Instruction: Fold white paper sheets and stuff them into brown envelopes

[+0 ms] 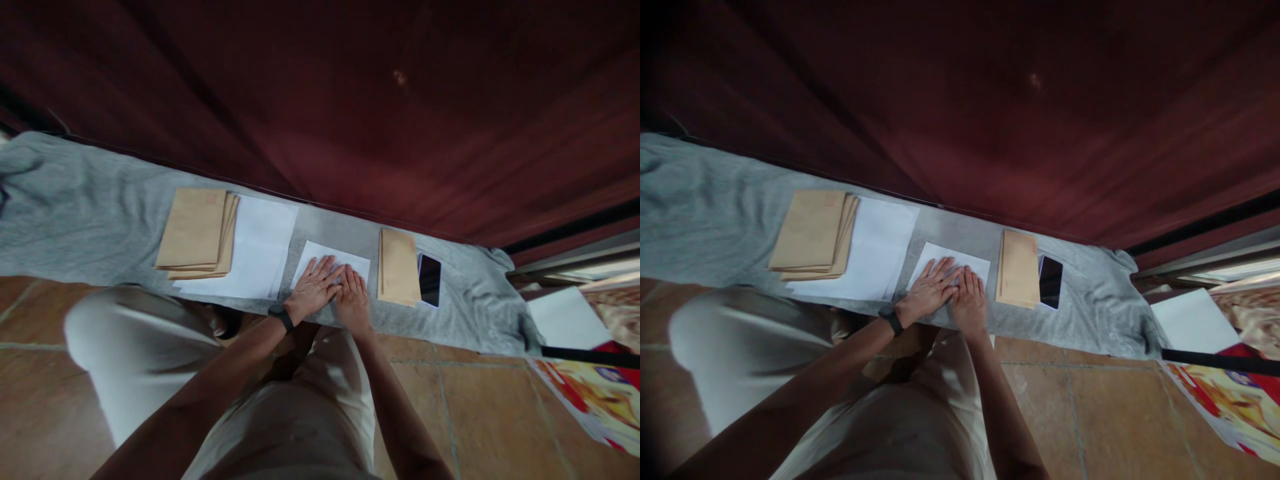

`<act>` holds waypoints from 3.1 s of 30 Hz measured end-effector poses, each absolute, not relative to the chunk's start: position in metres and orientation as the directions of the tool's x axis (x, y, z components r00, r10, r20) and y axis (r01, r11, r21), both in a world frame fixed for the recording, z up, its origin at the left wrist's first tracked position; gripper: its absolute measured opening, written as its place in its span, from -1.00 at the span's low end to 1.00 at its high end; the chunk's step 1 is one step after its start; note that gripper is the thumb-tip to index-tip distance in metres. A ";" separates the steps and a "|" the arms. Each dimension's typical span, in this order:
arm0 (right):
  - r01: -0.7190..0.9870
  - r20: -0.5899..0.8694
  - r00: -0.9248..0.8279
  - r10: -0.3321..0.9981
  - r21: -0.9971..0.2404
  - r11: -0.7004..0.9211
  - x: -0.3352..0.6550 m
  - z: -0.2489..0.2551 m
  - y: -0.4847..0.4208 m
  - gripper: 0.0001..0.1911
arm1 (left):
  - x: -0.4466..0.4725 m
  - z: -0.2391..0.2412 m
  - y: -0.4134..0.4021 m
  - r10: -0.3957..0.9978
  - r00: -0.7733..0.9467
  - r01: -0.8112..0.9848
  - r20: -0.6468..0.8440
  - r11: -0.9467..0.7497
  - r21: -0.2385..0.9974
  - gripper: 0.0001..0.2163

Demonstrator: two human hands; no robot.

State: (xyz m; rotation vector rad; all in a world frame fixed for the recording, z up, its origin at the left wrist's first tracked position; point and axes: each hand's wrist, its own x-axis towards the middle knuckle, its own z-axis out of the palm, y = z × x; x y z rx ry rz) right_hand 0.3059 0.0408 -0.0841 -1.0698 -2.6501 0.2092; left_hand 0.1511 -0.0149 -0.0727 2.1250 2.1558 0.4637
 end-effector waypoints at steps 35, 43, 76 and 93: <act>0.713 0.202 -0.613 0.764 -0.276 0.645 0.293 -0.081 0.032 -0.40 | 0.157 -0.065 -0.012 0.995 0.037 0.976 0.096 -0.056 0.209 -0.45; 0.719 0.236 -0.614 0.753 -0.227 0.657 0.299 -0.083 0.029 -0.43 | 0.147 -0.069 -0.012 0.990 -0.007 0.959 0.141 -0.034 0.282 -0.48; 0.733 0.292 -0.573 0.766 -0.236 0.638 0.278 -0.091 0.066 -0.44 | 0.122 -0.073 0.003 0.964 -0.234 0.958 0.124 0.207 0.200 -0.45; 0.772 0.320 -0.539 0.779 -0.185 0.609 0.291 -0.096 0.063 -0.41 | 0.166 -0.072 -0.008 0.973 -0.081 0.965 0.217 0.021 0.262 -0.48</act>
